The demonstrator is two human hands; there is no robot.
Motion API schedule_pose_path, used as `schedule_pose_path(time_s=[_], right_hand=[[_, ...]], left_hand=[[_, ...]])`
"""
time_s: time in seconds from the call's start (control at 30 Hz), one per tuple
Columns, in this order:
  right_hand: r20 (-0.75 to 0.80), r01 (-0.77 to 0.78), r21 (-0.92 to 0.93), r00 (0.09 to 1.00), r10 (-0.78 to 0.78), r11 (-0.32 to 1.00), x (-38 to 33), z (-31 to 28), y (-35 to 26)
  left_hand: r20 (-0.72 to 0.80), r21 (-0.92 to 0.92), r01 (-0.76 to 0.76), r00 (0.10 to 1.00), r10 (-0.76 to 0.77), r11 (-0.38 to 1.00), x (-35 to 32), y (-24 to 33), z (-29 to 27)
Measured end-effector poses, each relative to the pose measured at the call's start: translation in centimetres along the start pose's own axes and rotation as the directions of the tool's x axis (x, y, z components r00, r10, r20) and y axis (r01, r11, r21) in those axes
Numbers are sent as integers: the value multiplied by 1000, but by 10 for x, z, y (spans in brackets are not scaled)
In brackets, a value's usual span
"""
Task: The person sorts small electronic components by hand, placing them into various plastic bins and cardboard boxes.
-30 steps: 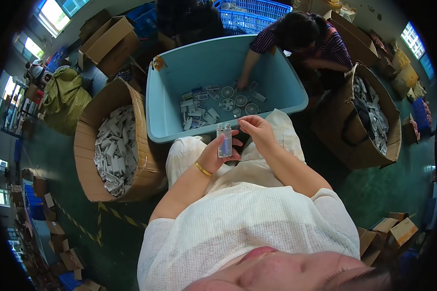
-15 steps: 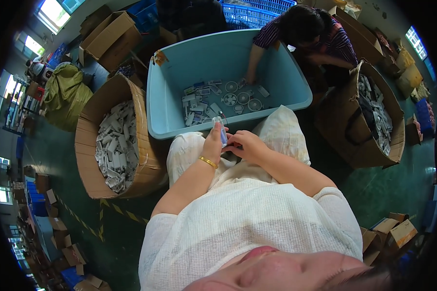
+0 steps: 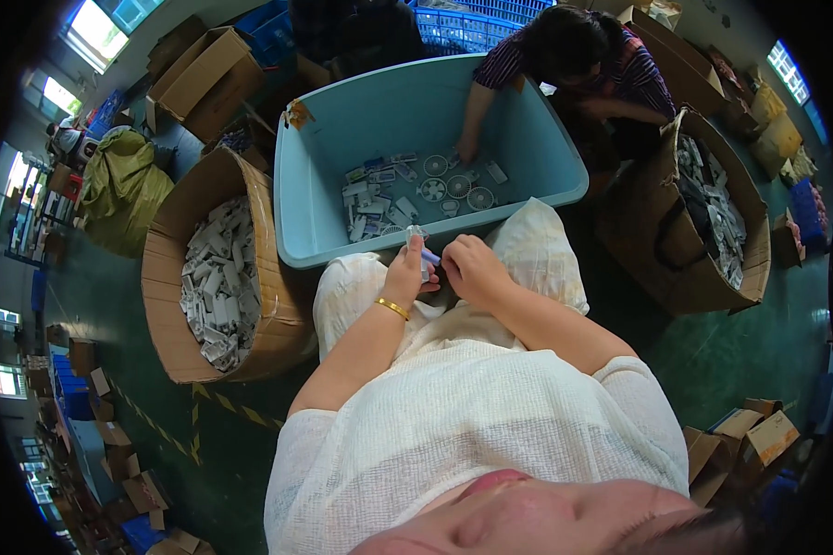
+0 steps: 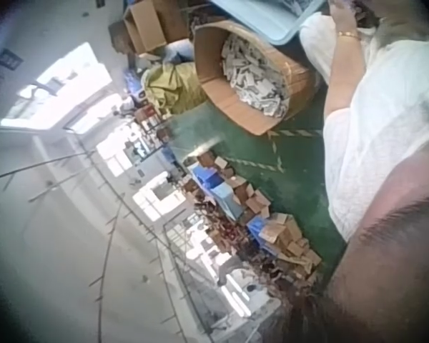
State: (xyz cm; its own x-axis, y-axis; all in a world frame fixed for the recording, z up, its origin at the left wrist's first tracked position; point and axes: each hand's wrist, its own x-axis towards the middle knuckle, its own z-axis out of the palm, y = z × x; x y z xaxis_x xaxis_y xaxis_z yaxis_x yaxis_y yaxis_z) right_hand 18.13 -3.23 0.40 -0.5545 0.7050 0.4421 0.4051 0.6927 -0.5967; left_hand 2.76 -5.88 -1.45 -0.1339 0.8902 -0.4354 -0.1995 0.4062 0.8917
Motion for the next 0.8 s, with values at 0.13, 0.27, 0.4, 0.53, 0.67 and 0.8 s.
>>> schedule_pose_path(time_s=[0.13,0.27,0.4,0.53,0.67,0.8], right_hand=[[-108,-46,-132,994,32,990,6,-9,6],[-150,-120,-121,983,102,985,5,-9,15],[-13,-201,95,979,203,975,4,-11,17],[151,-213,228,972,181,950,1,-11,0],[202,-219,187,963,181,958,2,-12,-10],[196,-411,381,911,362,828,4,-10,-7]], left_hand=[[155,3,271,951,-268,963,-4,6,-2],[282,9,369,891,-356,929,-9,13,-3],[264,-24,386,892,-366,922,-10,11,-2],[240,-48,350,913,-329,936,-7,10,-1],[188,-10,325,929,-317,946,-12,17,6],[208,-14,302,933,-292,953,-9,11,5]])
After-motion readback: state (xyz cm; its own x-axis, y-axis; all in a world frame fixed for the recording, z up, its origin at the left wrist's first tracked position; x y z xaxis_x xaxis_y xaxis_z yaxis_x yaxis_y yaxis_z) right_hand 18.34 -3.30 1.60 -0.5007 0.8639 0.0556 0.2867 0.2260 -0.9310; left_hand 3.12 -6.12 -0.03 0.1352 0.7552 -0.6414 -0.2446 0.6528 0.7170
